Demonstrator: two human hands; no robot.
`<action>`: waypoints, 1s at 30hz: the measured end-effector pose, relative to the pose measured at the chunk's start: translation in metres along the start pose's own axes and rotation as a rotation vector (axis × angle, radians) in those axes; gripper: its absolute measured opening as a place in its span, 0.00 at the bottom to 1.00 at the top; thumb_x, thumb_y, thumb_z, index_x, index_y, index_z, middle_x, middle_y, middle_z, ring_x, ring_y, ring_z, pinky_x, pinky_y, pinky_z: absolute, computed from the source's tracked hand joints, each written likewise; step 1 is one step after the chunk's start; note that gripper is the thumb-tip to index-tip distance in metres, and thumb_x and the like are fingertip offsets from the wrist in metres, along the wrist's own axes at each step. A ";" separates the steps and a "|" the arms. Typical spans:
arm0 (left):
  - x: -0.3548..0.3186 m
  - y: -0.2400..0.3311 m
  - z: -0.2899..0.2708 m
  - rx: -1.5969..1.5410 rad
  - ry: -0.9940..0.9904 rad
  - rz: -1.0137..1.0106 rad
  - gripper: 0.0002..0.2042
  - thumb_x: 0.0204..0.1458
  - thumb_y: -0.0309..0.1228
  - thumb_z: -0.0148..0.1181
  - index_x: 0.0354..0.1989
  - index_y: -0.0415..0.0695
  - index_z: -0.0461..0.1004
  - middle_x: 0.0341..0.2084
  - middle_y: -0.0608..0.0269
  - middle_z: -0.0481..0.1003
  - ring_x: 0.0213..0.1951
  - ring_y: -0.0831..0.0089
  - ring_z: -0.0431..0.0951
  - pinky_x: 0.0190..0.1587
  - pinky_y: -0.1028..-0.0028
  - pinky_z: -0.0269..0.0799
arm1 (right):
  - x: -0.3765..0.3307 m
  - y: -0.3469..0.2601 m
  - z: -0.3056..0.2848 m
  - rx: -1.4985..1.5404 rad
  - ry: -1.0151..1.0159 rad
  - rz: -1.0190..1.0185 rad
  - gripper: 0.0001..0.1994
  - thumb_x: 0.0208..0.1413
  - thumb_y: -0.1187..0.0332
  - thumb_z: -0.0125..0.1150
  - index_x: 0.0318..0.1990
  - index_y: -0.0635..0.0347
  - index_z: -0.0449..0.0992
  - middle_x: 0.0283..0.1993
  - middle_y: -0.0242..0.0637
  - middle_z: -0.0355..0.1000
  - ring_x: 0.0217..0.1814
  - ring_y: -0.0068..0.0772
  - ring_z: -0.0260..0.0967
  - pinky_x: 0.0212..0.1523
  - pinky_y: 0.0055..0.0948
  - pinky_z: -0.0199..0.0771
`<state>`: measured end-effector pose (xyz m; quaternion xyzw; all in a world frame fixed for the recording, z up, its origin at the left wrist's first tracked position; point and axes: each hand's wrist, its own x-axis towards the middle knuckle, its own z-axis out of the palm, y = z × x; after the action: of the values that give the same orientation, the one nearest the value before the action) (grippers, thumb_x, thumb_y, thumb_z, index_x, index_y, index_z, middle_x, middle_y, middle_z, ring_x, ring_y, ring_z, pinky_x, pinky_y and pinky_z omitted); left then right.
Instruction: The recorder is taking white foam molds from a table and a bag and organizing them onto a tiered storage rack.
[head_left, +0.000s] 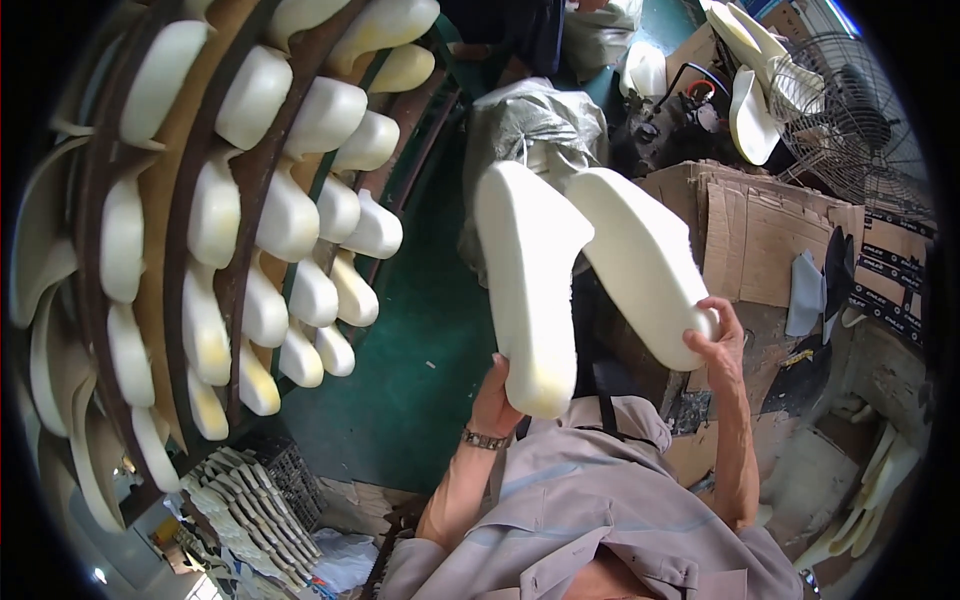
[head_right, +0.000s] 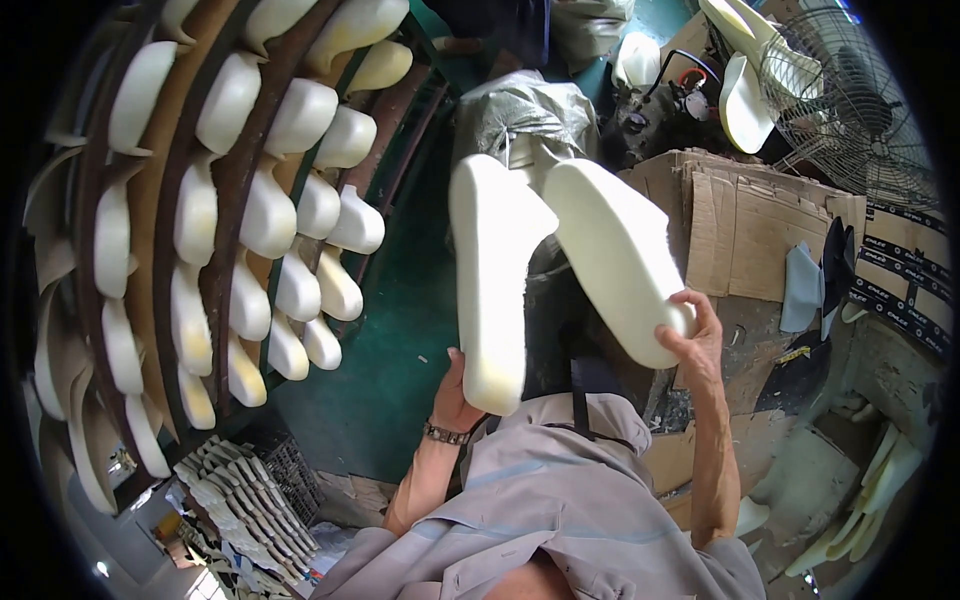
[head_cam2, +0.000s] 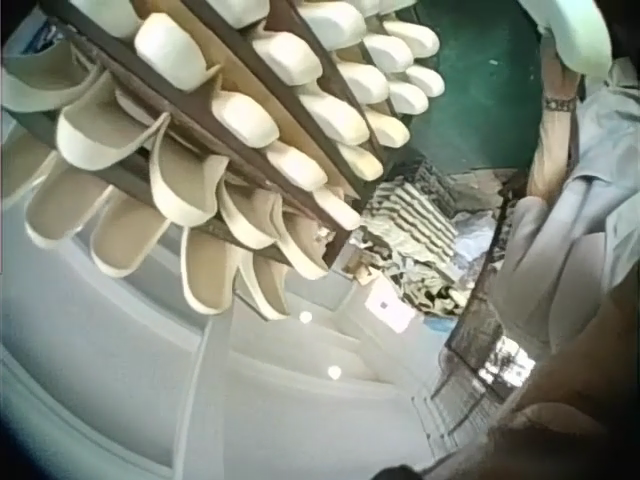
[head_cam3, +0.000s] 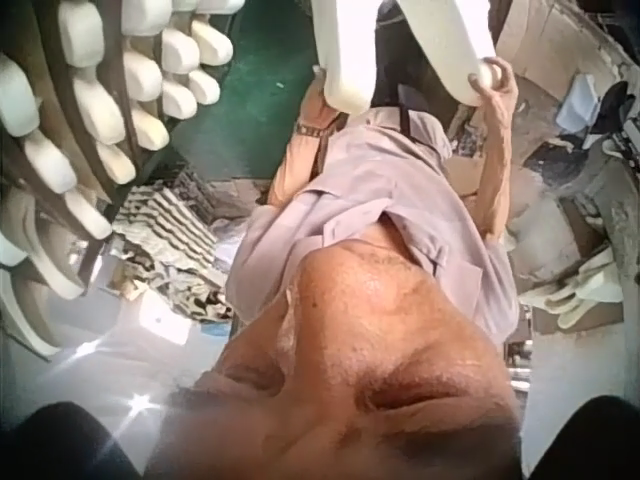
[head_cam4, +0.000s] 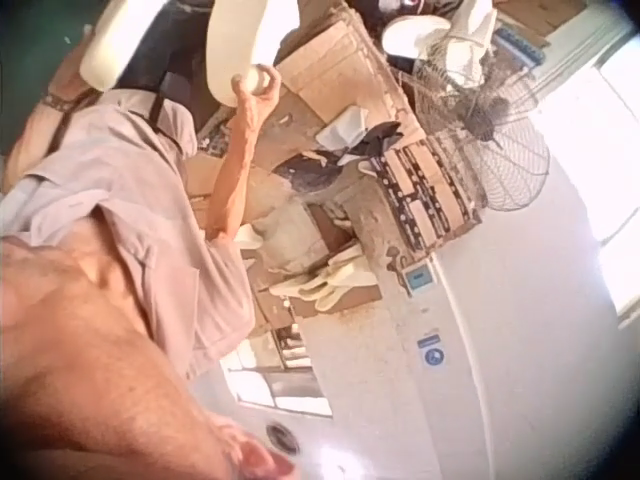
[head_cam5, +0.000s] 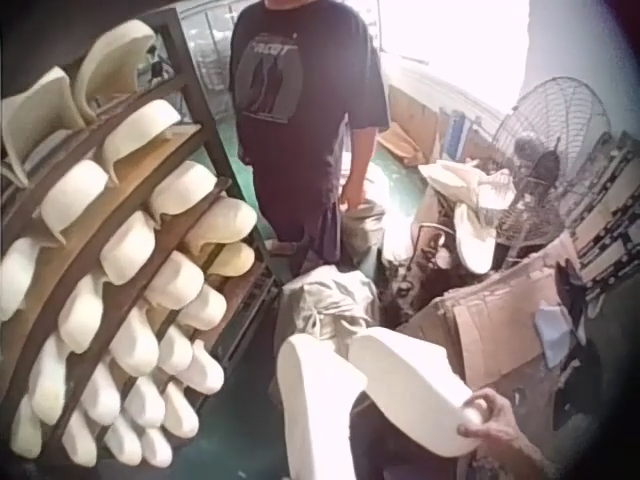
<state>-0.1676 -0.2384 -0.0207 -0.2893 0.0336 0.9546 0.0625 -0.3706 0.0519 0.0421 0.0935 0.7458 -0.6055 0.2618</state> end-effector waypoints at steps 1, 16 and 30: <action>0.003 0.015 -0.005 0.143 0.068 0.021 0.34 0.54 0.51 0.66 0.61 0.39 0.67 0.54 0.62 0.74 0.56 0.70 0.74 0.59 0.65 0.71 | 0.007 -0.007 0.009 0.002 0.057 0.018 0.23 0.40 0.75 0.68 0.49 0.53 0.72 0.43 0.35 0.73 0.42 0.29 0.73 0.41 0.27 0.77; 0.224 0.213 -0.174 0.355 0.299 0.518 0.36 0.51 0.39 0.72 0.67 0.44 0.61 0.60 0.64 0.68 0.61 0.64 0.68 0.65 0.59 0.63 | 0.073 -0.004 0.108 0.189 0.178 0.068 0.30 0.38 0.64 0.74 0.52 0.48 0.69 0.51 0.38 0.69 0.56 0.36 0.69 0.56 0.35 0.71; 0.327 0.329 -0.228 0.398 0.342 0.658 0.41 0.50 0.51 0.69 0.66 0.40 0.61 0.63 0.59 0.66 0.63 0.59 0.65 0.67 0.55 0.59 | 0.297 0.064 0.214 0.329 -0.119 -0.025 0.35 0.34 0.55 0.78 0.53 0.55 0.70 0.50 0.38 0.67 0.57 0.36 0.64 0.57 0.35 0.67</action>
<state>-0.3579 -0.5540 -0.3823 -0.3998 0.3177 0.8368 -0.1974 -0.5336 -0.1886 -0.1897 0.0899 0.6208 -0.7271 0.2789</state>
